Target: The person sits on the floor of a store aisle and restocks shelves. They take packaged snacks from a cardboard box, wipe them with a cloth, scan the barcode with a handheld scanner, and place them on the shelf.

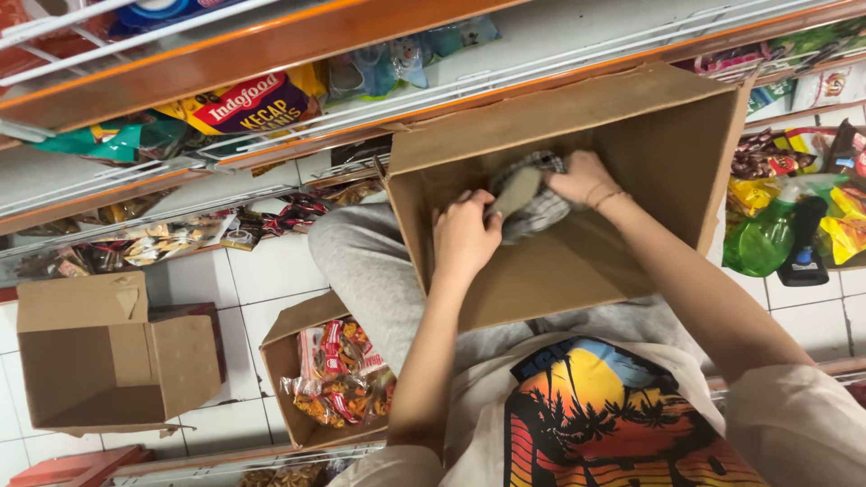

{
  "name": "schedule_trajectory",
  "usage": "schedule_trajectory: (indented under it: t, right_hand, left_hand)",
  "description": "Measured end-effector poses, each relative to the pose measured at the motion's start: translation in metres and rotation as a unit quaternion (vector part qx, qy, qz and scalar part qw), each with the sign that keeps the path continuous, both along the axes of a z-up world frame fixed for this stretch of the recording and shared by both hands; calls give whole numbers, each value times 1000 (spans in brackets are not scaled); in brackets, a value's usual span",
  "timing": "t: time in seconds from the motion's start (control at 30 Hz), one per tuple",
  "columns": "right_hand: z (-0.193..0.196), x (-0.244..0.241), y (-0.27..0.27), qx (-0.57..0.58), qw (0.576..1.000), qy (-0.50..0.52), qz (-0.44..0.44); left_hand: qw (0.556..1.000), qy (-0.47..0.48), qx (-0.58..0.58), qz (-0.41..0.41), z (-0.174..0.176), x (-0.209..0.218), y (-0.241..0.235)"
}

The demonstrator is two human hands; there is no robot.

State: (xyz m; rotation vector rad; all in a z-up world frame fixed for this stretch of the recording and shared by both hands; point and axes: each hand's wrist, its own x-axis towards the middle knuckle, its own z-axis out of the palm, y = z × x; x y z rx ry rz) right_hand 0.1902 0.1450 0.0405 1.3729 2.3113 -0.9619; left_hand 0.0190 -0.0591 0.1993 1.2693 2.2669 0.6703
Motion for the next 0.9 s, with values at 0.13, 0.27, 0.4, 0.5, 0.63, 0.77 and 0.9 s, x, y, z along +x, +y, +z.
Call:
schedule_trajectory:
  t: [0.13,0.27,0.4,0.5,0.63,0.77,0.9]
  right_hand:
    - [24,-6,-41,-269,931,232,-82]
    - [59,-19,-84,-395,844,340,-124]
    - [60,-26,-105,-464,738,417,-257]
    - [52,-20,-112,-467,691,469,-292]
    - [62,-19,-120,-448,682,485,-313]
    - [85,-17,-126,-463,667,498,-304]
    - [104,-13,-134,-444,668,521,-291]
  left_hand:
    - [996,-21,46,79,-8,7,-1]
    - [990,9,133,56,-6,16,-8]
    - [992,-33,116,-18,20,18,-20]
    - [993,36,99,-55,53,14,-34]
    - [955,188,195,118,88,3,-46]
    - [924,177,269,205,89,-27,-54]
    - [971,70,122,195,66,-36,-58]
